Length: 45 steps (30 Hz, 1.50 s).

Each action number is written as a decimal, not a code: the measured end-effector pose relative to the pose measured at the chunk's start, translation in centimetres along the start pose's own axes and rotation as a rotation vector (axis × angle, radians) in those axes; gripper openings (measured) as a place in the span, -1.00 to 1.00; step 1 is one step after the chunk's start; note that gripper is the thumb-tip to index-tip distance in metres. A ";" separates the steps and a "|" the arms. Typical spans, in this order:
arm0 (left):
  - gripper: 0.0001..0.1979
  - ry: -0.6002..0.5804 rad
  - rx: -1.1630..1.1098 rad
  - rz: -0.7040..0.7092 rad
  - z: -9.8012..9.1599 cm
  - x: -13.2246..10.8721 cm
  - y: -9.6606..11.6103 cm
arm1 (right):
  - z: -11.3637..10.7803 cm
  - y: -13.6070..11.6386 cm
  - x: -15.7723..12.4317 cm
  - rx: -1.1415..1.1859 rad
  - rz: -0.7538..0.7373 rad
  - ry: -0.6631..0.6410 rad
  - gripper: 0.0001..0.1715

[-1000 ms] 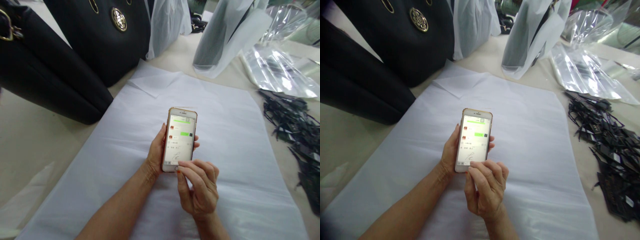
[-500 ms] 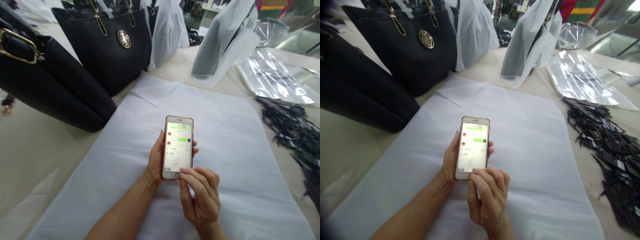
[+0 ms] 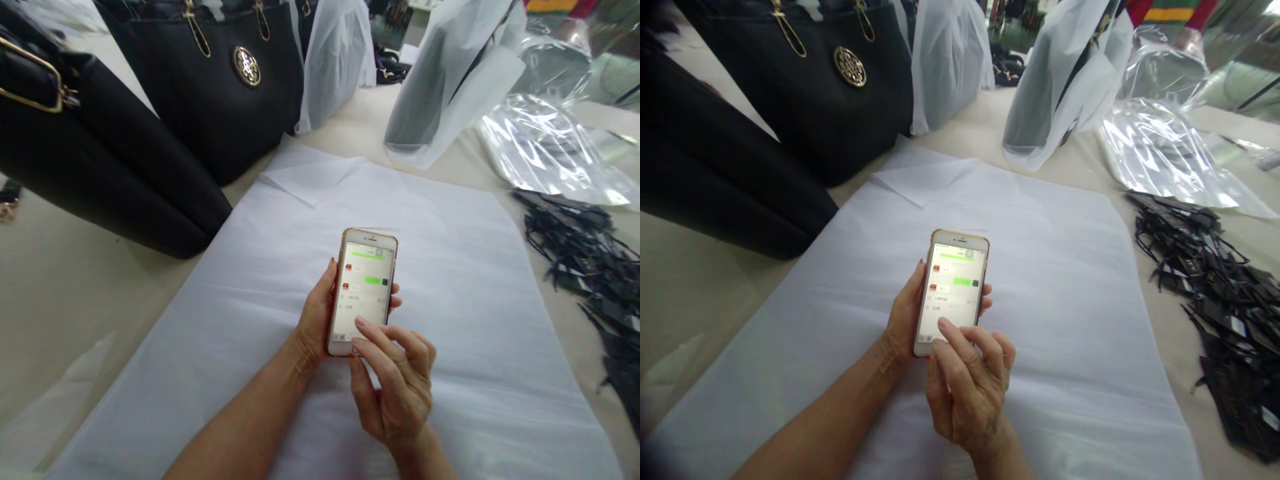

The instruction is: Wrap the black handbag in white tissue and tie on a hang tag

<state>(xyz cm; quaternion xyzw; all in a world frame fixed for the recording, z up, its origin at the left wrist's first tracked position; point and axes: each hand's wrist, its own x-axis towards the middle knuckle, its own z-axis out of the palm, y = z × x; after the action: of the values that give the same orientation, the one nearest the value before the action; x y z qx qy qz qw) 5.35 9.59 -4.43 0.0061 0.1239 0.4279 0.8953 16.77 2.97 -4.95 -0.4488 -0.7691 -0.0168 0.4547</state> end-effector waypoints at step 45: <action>-0.28 -0.006 -0.003 0.019 0.0 -0.1 0.1 | 0.1 0.1 0.1 0.018 0.012 -0.018 -0.86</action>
<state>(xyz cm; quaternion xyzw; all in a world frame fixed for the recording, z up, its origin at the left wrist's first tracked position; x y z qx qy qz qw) 5.18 9.54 -4.42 0.0071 0.1204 0.4365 0.8916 16.76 3.07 -4.96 -0.4495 -0.7708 -0.0032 0.4515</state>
